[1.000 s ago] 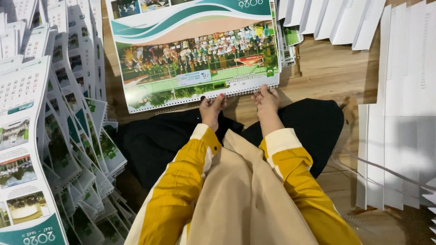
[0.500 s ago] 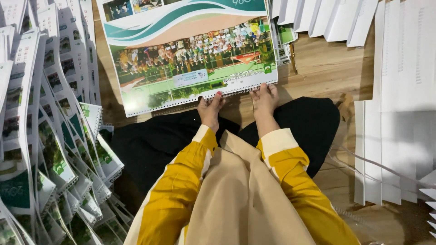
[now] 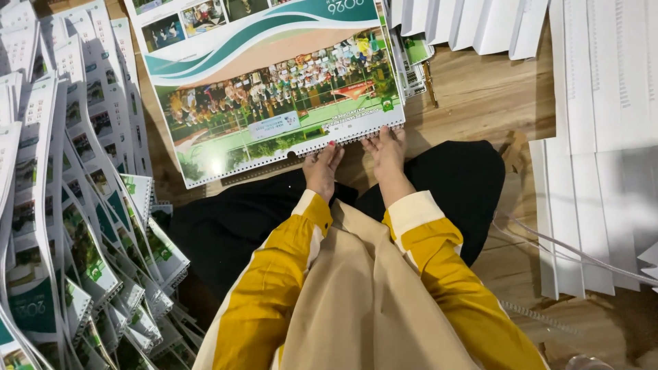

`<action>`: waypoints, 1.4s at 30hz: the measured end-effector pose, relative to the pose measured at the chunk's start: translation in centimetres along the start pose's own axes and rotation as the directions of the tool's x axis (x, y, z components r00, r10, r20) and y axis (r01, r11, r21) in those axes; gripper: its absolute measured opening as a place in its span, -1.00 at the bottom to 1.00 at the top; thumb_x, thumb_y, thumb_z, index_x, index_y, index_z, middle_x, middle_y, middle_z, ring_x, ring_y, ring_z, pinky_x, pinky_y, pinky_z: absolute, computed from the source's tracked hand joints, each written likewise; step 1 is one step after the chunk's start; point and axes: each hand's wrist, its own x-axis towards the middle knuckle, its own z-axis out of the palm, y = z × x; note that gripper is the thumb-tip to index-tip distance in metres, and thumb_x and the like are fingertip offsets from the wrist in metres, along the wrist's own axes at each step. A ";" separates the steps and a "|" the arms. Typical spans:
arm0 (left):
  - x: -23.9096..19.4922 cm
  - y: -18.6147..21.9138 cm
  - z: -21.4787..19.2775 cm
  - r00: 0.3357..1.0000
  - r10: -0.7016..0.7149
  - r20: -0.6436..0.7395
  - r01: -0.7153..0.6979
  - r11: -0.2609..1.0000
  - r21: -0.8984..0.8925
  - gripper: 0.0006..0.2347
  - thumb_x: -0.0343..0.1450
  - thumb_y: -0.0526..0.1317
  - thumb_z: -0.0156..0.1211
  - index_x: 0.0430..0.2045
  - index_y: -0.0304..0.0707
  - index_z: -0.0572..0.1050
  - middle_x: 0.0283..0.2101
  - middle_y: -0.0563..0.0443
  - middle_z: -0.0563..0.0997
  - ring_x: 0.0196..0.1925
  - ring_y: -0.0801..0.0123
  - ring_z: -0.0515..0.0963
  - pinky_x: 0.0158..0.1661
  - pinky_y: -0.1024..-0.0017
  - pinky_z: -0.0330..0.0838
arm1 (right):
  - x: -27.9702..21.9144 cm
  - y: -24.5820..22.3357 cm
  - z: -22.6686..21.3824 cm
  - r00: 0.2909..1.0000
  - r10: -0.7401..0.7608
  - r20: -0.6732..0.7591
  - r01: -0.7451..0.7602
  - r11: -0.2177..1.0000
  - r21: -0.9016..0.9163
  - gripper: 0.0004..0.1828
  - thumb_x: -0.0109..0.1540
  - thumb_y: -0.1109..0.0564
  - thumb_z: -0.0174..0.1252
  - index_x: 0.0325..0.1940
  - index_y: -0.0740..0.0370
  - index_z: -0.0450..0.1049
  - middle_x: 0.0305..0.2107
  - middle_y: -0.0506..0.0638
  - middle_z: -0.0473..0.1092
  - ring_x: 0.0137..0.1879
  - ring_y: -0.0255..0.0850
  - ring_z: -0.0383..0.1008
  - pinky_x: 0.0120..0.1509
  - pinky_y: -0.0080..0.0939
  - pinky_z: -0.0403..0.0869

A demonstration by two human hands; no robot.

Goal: The person sits on the floor and assembles wall calendars by inserting a plastic spiral binding into pre-punched holes along the edge of the pages. They repeatedly pick up calendar sheets, align the binding, and push it through the holes to secure the pages together.

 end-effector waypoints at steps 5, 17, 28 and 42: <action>1.3 -1.0 -0.2 0.999 0.016 -0.039 -0.013 0.998 0.066 -0.66 0.21 -0.39 0.29 -0.48 -0.40 0.11 -0.54 0.05 0.24 -0.42 0.11 0.58 -0.22 0.34 0.54 | -0.7 -0.8 0.6 0.998 0.050 -0.024 -0.050 0.999 0.004 -0.80 0.24 0.12 -0.09 -0.11 0.10 0.06 -0.30 -0.05 0.05 -0.24 -0.24 0.21 -0.06 -0.15 0.57; -2.8 1.5 2.7 1.000 0.022 0.005 -0.022 0.998 0.066 -0.58 0.19 -0.33 0.33 -0.52 -0.30 0.03 -0.61 0.03 0.28 -0.52 0.30 0.53 -0.25 0.43 0.51 | -3.1 -2.0 1.7 0.998 -0.062 0.007 0.061 0.997 0.037 -0.91 0.24 0.15 -0.09 -0.30 0.15 0.14 -0.41 -0.08 0.09 -0.33 -0.29 0.28 -0.19 -0.28 0.56; 0.2 -0.9 1.3 0.999 -0.016 -0.045 0.021 0.994 0.110 -0.57 0.22 -0.34 0.29 -0.41 -0.44 0.03 -0.46 -0.01 0.19 -0.39 0.02 0.58 -0.19 0.29 0.54 | -1.0 -0.3 0.7 0.999 -0.019 -0.045 0.019 1.000 -0.005 -0.79 0.19 0.14 0.01 -0.34 0.10 0.07 -0.43 -0.06 0.09 -0.40 -0.18 0.35 -0.34 -0.18 0.61; 1.0 0.7 -1.7 0.973 0.139 -0.183 -0.119 0.986 0.115 -0.72 0.16 -0.34 0.37 -0.44 -0.47 0.36 -0.45 -0.09 0.33 -0.41 0.00 0.58 -0.35 0.28 0.62 | 0.3 -0.2 0.0 0.986 -0.013 -0.165 0.005 0.999 -0.043 -0.83 0.17 0.08 0.07 -0.28 0.04 0.19 -0.46 -0.05 0.23 -0.49 -0.24 0.46 -0.53 -0.38 0.52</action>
